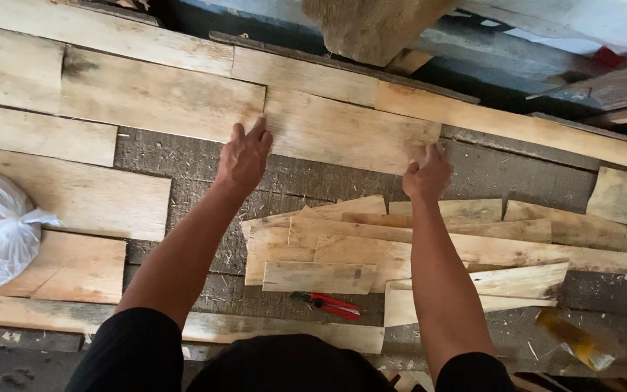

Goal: Sorting, inspecting, and trimming thin wooden planks at a workshop workbench.

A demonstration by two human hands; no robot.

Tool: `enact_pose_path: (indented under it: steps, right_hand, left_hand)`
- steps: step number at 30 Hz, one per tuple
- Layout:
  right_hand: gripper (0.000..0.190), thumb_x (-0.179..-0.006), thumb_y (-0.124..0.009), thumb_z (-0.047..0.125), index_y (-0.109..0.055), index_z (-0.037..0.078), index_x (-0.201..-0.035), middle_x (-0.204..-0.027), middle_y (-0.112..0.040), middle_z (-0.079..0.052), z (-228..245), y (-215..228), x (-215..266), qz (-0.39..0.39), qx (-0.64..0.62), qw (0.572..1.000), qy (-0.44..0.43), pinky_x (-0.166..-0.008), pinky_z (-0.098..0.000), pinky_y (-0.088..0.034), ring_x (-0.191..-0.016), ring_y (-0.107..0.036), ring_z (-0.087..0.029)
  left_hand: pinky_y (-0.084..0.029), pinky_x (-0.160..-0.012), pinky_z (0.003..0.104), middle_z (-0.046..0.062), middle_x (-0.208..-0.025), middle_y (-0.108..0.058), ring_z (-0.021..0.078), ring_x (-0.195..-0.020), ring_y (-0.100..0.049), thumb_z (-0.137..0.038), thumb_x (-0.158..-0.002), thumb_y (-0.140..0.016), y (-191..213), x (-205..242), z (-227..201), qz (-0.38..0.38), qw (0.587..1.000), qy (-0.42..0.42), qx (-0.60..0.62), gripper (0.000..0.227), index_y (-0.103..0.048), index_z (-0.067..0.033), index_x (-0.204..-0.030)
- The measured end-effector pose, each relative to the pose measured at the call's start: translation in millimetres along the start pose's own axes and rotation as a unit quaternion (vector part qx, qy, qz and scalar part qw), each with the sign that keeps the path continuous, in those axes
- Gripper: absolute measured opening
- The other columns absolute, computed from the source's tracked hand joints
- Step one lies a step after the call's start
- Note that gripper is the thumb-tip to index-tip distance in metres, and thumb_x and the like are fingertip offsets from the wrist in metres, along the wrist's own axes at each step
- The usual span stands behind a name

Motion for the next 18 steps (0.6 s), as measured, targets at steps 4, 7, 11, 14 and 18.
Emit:
enact_pose_path:
  steps: [4,7,11,14,18]
  right_hand:
    - [0.057,-0.101,-0.062,0.027,-0.044,0.020,-0.154,-0.163,-0.033,-0.007,16,22,9,0.067,-0.027,0.993,-0.089,-0.112,-0.0606,-0.035,-0.146,-0.030,-0.041]
    - [0.059,-0.099,-0.062,0.028,-0.043,0.021,-0.154,-0.164,-0.032,-0.003,18,25,10,0.077,-0.032,0.991,-0.101,-0.113,-0.0598,-0.037,-0.145,-0.031,-0.040]
    - [0.058,-0.100,-0.064,0.026,-0.045,0.019,-0.155,-0.164,-0.035,-0.006,22,27,10,0.045,-0.013,0.997,-0.068,-0.112,-0.0640,-0.034,-0.145,-0.034,-0.039]
    - [0.056,-0.098,-0.066,0.024,-0.050,0.018,-0.152,-0.163,-0.039,-0.007,21,28,11,0.020,-0.012,0.999,-0.041,-0.114,-0.0598,-0.036,-0.144,-0.037,-0.039]
    - [0.057,-0.095,-0.069,0.022,-0.053,0.013,-0.149,-0.163,-0.041,-0.012,10,20,6,-0.014,-0.025,0.999,0.037,-0.113,-0.0513,-0.041,-0.140,-0.043,-0.042]
  left_hand:
    - [-0.066,-0.066,0.031,0.008,-0.165,-0.035,0.0350,-0.113,-0.056,0.007,-0.095,-0.059,12,2,-4,-0.017,1.000,0.001,0.011,0.034,-0.062,-0.0065,-0.126]
    - [-0.065,-0.064,0.035,0.009,-0.164,-0.032,0.0377,-0.114,-0.053,0.004,-0.091,-0.060,14,3,-3,0.005,1.000,0.016,0.011,0.038,-0.058,-0.0067,-0.128]
    - [-0.065,-0.068,0.039,0.009,-0.164,-0.036,0.0370,-0.114,-0.054,0.003,-0.089,-0.063,8,0,0,-0.029,0.999,0.017,0.024,0.042,-0.057,-0.0079,-0.130]
    - [-0.065,-0.064,0.039,0.009,-0.160,-0.039,0.0379,-0.112,-0.054,0.005,-0.083,-0.064,15,2,-1,-0.060,0.998,0.011,0.025,0.056,-0.056,-0.0086,-0.137]
    - [-0.064,-0.066,0.041,0.006,-0.157,-0.045,0.0372,-0.111,-0.055,0.002,-0.087,-0.065,30,6,-2,-0.082,0.995,0.003,0.048,0.055,-0.057,-0.0116,-0.140]
Point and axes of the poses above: each hand's wrist, its own x-axis away from the middle knuckle, its own y-axis out of the back of the hand, z = x × y, the point moved 9 cm from there along -x, towards the middle knuckle
